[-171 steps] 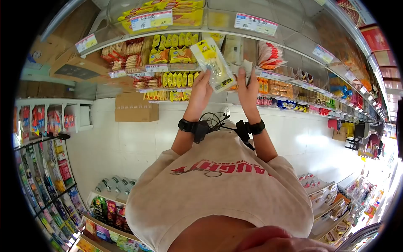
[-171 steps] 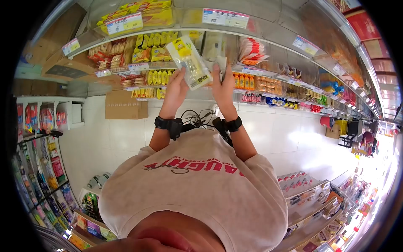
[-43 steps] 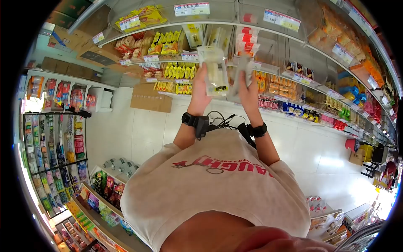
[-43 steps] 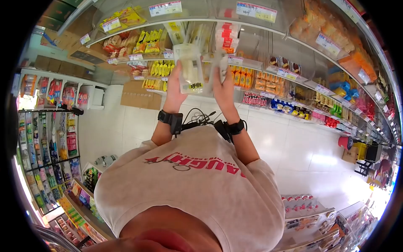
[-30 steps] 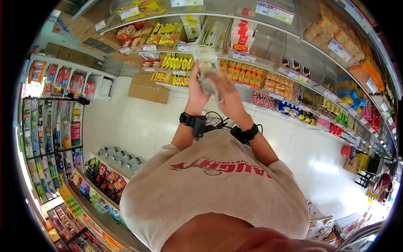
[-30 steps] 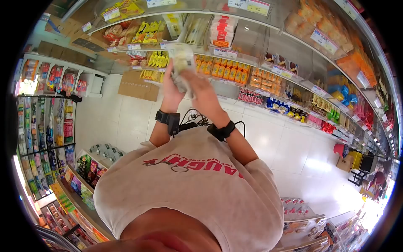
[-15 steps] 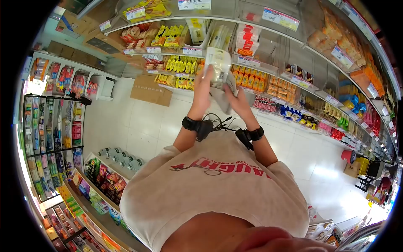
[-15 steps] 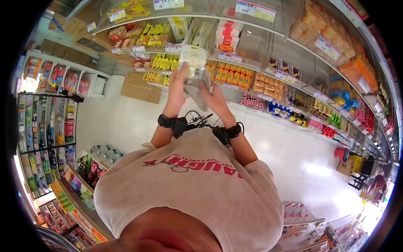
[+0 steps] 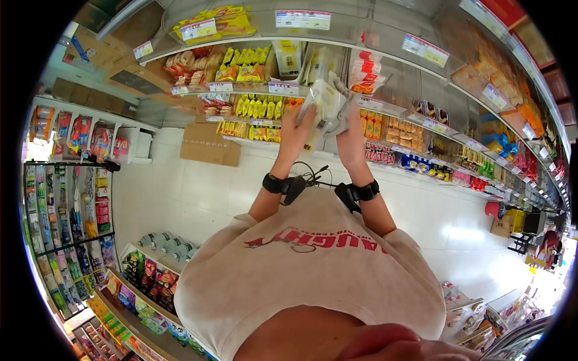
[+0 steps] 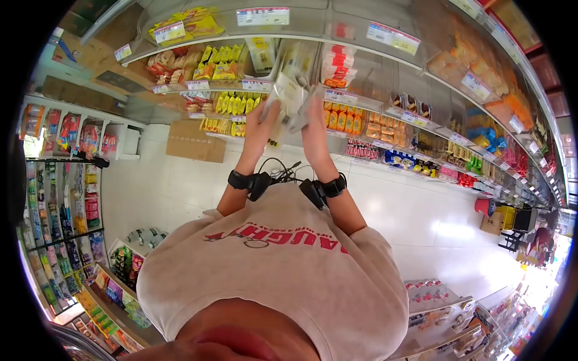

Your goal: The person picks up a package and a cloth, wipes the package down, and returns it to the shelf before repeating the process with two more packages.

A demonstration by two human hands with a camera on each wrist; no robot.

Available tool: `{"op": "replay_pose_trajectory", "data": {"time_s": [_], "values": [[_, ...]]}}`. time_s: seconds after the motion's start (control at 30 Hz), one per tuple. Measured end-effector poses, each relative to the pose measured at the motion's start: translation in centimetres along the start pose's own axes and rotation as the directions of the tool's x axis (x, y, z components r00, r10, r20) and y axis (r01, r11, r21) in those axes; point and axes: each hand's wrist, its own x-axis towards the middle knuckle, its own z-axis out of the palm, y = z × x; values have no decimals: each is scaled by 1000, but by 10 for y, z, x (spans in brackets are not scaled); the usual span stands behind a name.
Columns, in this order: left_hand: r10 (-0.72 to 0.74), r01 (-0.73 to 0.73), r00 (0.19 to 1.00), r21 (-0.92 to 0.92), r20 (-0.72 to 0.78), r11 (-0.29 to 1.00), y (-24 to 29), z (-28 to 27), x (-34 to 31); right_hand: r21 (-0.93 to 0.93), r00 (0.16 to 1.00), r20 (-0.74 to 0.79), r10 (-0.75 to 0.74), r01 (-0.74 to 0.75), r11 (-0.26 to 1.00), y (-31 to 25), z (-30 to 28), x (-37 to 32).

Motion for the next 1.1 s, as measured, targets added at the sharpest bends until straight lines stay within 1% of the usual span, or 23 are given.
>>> {"op": "replay_pose_trajectory", "data": {"time_s": [0.03,0.07,0.17,0.23,0.27,0.37,0.4,0.47,0.57,0.6,0.63,0.67,0.7,0.73,0.77,0.8,0.83,0.9,0.93,0.97,1.03,1.07,1.1], "values": [[32,-32,999,18,-3,999,-2,-5,3,-222,1000,21,-9,13,975,5,3,1],[66,-66,998,38,-5,997,-3,-12,6,-432,999,45,-14,32,901,9,6,2],[8,-26,995,175,103,984,5,-37,8,-456,996,-88,19,-57,888,30,3,17],[21,-41,987,127,159,991,-2,-47,11,-199,990,-141,29,-57,978,43,6,35],[26,-46,982,103,185,994,-6,-53,12,-64,985,-166,40,-51,997,49,8,40],[162,-155,986,136,-45,979,9,-72,19,96,935,-317,159,-136,986,56,50,43],[134,-128,988,83,-80,988,7,-81,25,-66,968,-235,85,-103,993,66,59,40],[72,-75,987,-22,-141,997,4,-100,35,-366,999,-38,-22,7,931,87,72,31],[146,-134,972,77,-185,988,15,-115,37,-561,998,21,-54,57,826,94,92,28],[271,-233,947,215,-172,948,10,-121,39,-626,992,37,-117,115,771,96,94,32],[393,-326,908,347,-142,879,2,-125,42,-686,982,60,-182,173,707,98,94,36],[507,-410,857,468,-97,783,-3,-128,46,-739,965,88,-246,228,633,99,96,41],[373,-350,926,244,-54,904,-2,-127,46,-784,965,128,-229,240,573,100,100,40],[243,-244,970,15,24,970,0,-122,42,-823,964,166,-207,251,509,102,105,33],[128,-100,983,-201,131,974,1,-121,38,-857,963,203,-180,263,443,107,110,30],[4,39,984,-239,179,970,1,-123,37,-796,904,353,-241,426,430,120,117,31],[-40,118,975,-359,216,926,0,-125,40,-834,876,409,-257,473,284,120,117,36],[-128,293,941,-562,313,773,-1,-128,40,-855,825,506,-250,518,-20,116,113,41],[-47,218,947,-529,318,820,-10,-128,45,-855,813,493,-311,518,-1,118,107,50],[-80,211,956,-476,281,853,-22,-126,46,-883,841,435,-323,468,29,121,96,61],[-126,195,970,-359,206,913,-12,-122,49,-926,882,315,-352,366,89,121,89,77],[-60,194,966,-553,251,810,-4,-121,42,-914,895,272,-353,355,195,122,88,75],[-121,239,967,-640,223,730,-6,-120,47,-892,875,374,-309,430,138,116,97,68]]}}
